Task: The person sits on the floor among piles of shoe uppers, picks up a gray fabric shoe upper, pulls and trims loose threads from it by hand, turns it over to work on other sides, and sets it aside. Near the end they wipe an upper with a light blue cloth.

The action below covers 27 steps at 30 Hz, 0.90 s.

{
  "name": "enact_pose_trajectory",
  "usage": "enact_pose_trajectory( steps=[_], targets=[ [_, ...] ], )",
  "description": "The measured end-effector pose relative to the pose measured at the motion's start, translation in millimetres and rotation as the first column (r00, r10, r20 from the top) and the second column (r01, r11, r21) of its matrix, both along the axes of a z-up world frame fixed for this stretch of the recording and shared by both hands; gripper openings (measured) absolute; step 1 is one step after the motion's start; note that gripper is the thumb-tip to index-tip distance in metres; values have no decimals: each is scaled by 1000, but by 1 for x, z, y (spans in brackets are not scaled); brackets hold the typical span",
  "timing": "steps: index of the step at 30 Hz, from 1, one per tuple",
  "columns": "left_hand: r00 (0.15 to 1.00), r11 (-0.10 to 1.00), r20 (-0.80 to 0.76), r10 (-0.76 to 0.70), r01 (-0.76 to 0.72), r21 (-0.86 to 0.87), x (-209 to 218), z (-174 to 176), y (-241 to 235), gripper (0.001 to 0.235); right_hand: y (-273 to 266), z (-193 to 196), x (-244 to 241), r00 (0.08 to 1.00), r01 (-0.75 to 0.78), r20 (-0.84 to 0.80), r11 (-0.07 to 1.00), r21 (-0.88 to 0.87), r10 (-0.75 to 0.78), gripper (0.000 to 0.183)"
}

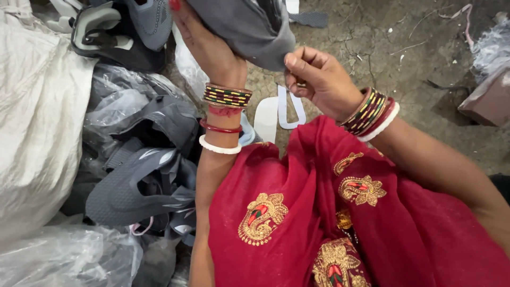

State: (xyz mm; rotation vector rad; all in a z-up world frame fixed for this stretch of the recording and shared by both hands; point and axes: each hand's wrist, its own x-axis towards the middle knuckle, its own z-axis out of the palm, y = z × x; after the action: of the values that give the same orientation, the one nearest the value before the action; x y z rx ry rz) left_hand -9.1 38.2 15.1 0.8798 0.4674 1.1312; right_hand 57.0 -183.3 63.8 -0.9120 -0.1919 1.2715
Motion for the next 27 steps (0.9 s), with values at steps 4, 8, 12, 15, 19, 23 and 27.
enact_pose_trajectory(
  steps=[4,8,12,15,19,23,27],
  targets=[
    [981,978,132,-139,157,-135,-3,17,-8,60,-1,-25,-20,971,-81,217,992,-96,100,19],
    [874,920,342,-344,387,-65,-11,4,-3,43,-6,-7,-6,882,-206,354,930,-306,312,24],
    [942,964,240,-234,256,-68,-12,-24,22,38,-13,58,20,93,181,967,951,-252,238,45],
    [993,978,-113,-38,60,198,8,-60,7,37,0,99,29,-415,143,906,978,154,-82,61],
    [930,932,-195,-310,339,132,29,-66,12,42,-3,46,69,-458,135,887,983,127,-52,40],
    [429,911,-901,61,346,226,-9,-72,101,47,-1,29,110,-451,215,891,976,45,58,14],
    [98,542,-712,695,579,609,-57,-139,200,99,-5,-15,145,-238,328,895,898,-292,378,13]
  ],
)
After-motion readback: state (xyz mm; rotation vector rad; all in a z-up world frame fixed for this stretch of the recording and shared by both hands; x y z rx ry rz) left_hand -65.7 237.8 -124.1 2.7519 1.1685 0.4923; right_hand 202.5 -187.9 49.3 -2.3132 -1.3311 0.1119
